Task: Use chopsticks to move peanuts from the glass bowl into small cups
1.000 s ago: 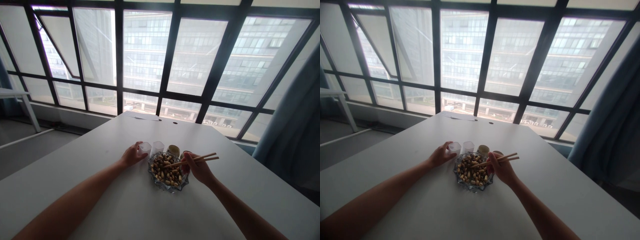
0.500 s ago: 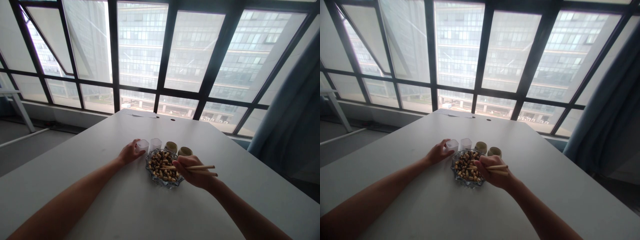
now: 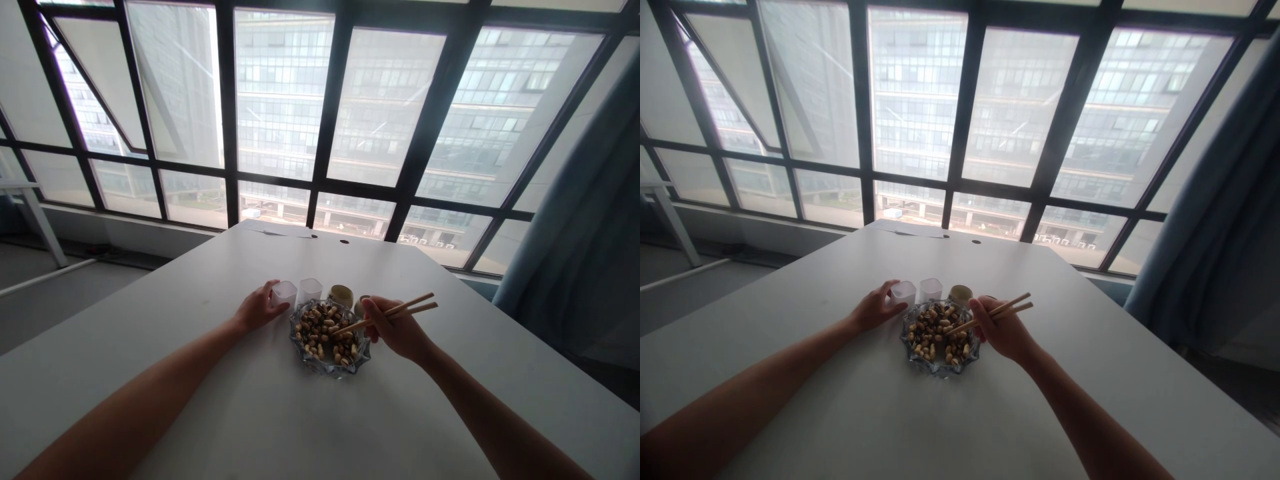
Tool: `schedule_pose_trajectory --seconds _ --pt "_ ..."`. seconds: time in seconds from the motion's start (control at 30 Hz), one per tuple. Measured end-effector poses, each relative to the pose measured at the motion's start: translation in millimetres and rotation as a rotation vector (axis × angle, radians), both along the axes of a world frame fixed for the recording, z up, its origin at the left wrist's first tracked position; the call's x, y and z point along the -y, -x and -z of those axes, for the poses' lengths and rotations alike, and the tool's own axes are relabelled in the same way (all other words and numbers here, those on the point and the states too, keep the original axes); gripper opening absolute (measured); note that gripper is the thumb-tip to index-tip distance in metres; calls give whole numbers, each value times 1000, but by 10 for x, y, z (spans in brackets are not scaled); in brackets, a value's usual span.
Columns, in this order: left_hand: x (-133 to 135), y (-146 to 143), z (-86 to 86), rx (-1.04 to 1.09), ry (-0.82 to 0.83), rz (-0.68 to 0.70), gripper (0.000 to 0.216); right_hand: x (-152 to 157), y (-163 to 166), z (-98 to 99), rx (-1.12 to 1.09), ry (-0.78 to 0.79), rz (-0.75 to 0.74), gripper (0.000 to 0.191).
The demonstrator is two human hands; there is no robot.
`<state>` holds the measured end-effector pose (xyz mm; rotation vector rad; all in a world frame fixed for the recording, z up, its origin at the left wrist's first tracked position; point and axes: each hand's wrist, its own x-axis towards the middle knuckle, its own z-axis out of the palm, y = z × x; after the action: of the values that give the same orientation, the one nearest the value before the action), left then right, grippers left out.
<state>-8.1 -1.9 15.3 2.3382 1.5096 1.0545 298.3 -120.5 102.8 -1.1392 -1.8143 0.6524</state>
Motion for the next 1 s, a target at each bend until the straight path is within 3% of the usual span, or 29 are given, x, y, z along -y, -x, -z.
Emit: schedule_pose_trajectory --seconds 0.1,0.3,0.53,0.73,0.87,1.0 --pt "-11 1 12 -9 -5 -5 68 0 -18 -24 -81 38 34 56" --pt "-7 2 10 -12 -8 0 68 27 62 22 -90 215 -92 57" --pt "25 -8 -28 -41 11 2 68 -13 43 67 -121 82 3 52" --pt "38 -16 -35 -47 26 -3 70 83 190 112 -32 140 -166 50" --pt "39 -15 -41 -52 23 -3 69 22 127 131 30 1 -88 50" --pt "27 -8 -33 -59 22 -2 70 -30 22 88 -21 -37 18 51"
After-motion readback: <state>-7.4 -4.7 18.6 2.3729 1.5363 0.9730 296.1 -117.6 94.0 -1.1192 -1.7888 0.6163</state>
